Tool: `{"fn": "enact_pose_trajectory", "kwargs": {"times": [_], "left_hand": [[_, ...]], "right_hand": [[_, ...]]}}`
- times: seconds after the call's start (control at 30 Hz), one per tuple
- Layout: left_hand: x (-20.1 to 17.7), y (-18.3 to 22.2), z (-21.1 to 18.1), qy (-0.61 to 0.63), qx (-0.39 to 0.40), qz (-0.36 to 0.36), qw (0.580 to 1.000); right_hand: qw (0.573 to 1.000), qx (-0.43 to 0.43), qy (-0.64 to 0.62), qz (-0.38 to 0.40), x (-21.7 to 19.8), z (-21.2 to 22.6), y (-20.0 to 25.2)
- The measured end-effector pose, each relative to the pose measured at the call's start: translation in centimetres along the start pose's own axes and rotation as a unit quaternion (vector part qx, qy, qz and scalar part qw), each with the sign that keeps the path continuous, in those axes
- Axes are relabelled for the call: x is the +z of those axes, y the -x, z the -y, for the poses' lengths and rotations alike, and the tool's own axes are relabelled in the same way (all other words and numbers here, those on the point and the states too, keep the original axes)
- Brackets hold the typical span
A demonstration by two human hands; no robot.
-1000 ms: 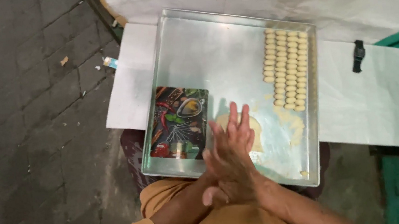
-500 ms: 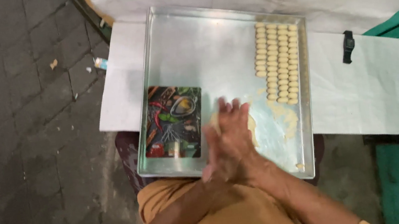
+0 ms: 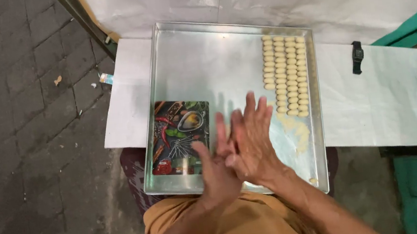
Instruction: Pinching small pieces of dough from a larger mass and rolling them into small balls on a metal tray.
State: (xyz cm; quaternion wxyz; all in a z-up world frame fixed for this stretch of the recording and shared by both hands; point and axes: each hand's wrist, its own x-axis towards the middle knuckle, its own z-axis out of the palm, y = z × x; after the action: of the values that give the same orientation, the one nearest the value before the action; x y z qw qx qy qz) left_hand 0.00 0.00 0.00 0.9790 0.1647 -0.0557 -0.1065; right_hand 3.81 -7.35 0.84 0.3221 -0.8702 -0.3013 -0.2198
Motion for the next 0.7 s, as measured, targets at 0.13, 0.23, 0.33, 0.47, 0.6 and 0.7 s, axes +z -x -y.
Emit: {"fn": "enact_pose_trajectory", "kwargs": {"times": [0.13, 0.23, 0.33, 0.47, 0.6, 0.7], "left_hand": [[1.5, -0.6, -2.0, -0.004, 0.003, -0.018, 1.000], [0.5, 0.4, -0.3, -0.125, -0.042, -0.048, 0.990], [-2.2, 2.2, 2.4, -0.027, -0.021, 0.007, 0.999], [1.0, -0.2, -1.4, 0.007, 0.041, 0.022, 0.999], [0.3, -0.9, -1.1, -0.074, -0.015, -0.037, 0.996], [-3.0, -1.2, 4.7, 0.536, -0.007, 0.195, 0.821]], "right_hand": [[0.990, 0.021, -0.133, -0.051, -0.1, 6.8, -1.0], [0.988, -0.029, -0.141, -0.065, -1.2, 6.1, -0.9], [0.999, -0.018, 0.037, 0.010, 0.4, 0.7, 1.7], [0.923, 0.108, 0.212, 0.302, 0.7, -2.5, 3.8], [0.775, -0.120, 0.437, 0.440, -4.1, 6.0, -1.1], [0.987, -0.081, -0.132, -0.049, -0.1, 4.4, 1.3]]}}
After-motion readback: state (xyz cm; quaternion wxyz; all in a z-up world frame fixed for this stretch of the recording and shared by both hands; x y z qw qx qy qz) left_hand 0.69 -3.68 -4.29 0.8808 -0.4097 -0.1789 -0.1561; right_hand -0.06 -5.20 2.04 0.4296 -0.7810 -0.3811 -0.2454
